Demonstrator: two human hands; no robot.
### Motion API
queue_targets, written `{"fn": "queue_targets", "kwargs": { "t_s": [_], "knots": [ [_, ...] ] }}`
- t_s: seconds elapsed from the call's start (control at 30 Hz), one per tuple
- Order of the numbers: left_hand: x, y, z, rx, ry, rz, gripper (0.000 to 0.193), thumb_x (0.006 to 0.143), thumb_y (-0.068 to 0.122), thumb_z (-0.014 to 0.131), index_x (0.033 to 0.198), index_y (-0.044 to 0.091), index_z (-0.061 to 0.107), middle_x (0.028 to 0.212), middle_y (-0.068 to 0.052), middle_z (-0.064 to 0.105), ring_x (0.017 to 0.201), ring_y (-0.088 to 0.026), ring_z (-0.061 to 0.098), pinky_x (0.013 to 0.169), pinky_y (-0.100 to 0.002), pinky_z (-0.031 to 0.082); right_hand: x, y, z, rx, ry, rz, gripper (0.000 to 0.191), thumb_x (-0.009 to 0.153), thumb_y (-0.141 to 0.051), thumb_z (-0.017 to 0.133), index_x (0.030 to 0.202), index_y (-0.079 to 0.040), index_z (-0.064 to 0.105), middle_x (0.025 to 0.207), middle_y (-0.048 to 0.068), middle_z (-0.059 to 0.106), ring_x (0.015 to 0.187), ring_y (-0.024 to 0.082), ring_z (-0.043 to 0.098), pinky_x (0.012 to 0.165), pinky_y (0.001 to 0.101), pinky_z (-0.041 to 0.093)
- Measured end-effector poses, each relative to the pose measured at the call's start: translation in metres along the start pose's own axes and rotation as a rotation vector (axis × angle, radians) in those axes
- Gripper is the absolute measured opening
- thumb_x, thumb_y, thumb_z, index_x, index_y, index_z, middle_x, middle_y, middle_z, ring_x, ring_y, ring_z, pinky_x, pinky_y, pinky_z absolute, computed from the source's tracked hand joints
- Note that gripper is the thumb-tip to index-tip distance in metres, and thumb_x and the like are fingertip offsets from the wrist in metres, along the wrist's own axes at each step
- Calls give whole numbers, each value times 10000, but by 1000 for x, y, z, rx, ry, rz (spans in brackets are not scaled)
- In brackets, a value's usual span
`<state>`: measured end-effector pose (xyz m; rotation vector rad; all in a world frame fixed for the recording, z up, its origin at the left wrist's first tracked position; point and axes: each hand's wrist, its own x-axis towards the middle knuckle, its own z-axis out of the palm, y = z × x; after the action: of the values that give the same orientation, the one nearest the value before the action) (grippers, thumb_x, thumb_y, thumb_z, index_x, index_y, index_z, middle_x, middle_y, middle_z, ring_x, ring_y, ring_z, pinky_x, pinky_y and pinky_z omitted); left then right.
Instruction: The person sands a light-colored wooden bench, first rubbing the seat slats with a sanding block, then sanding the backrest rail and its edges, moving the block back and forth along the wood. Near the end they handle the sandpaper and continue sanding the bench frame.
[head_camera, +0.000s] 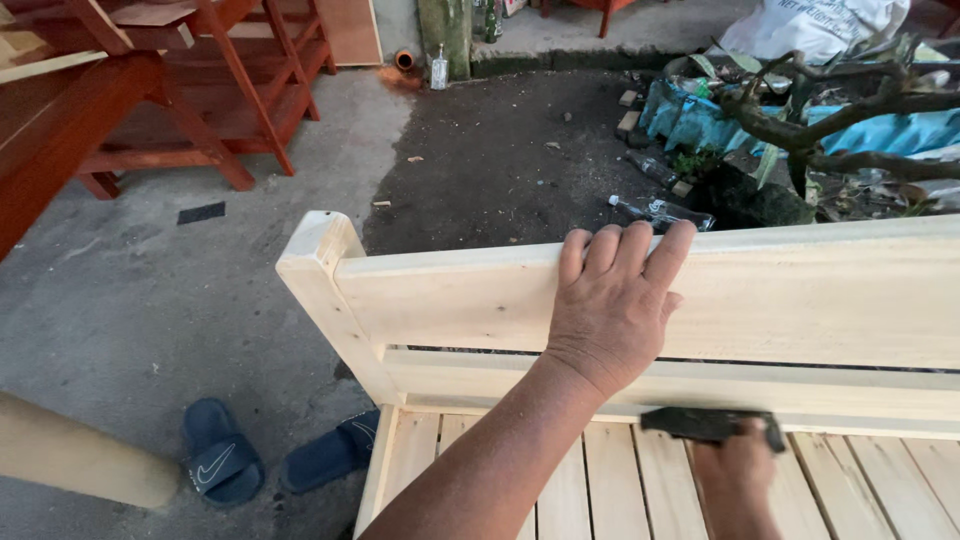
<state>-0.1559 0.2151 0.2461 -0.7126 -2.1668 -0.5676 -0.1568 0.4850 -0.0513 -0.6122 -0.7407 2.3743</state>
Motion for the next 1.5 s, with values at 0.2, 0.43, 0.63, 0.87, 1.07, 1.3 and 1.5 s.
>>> {"fn": "queue_targets", "kwargs": {
  "t_s": [0.2,0.43,0.63,0.87,1.07,1.3,1.5],
  "knots": [
    [2,2,1,31,6,9,672,885,265,750,1479,179,448,1209,-31,507,1177,-225,473,1123,-467,307,49,-121,-27,-730,-56,-187,392,1011,-177,459,1383,-81,535,1393,134,608,1287,303,616,1028,483,500],
    [-1,3,5,-23,19,1,656,903,219,706,1493,163,425,1223,-48,510,1188,-247,472,1135,-479,298,-34,44,10,-46,-10,192,404,1032,-274,410,1369,-100,549,1368,118,622,1273,313,593,1039,542,470],
    [0,-17,-13,78,-173,49,735,912,-18,578,1587,224,420,1155,-43,539,1091,-229,503,1101,-436,351,-54,59,39,-122,-44,420,436,1049,-357,368,1357,-116,561,1347,105,634,1261,321,573,1048,594,444],
    [-35,-88,-69,-9,-94,-63,680,801,185,750,1439,213,516,1107,-92,572,1099,-292,526,1062,-502,336,-43,-19,27,-1291,-481,-378,382,846,76,674,1226,104,660,1223,277,717,1177,374,671,1047,555,551],
    [-43,-98,-69,8,-67,-38,718,782,219,794,1452,234,537,1111,-44,585,1120,-273,549,1069,-496,364,-145,152,105,0,-66,526,551,1049,-421,289,1492,-119,415,1570,145,441,1387,391,456,1116,729,332],
    [-42,-132,-96,4,-155,-154,642,730,349,859,1294,168,611,1045,-75,639,1050,-298,572,961,-484,385,-100,137,70,-1114,-653,130,488,833,-117,787,1281,-33,614,1267,133,724,1189,280,665,1058,428,519],
    [-49,-136,-92,41,-106,-204,577,692,348,872,1196,165,657,1027,-59,655,1042,-294,574,967,-475,379,-79,51,55,-948,-392,-142,491,750,48,776,1227,39,657,1181,144,739,1076,245,709,964,406,578]
  ]
}}
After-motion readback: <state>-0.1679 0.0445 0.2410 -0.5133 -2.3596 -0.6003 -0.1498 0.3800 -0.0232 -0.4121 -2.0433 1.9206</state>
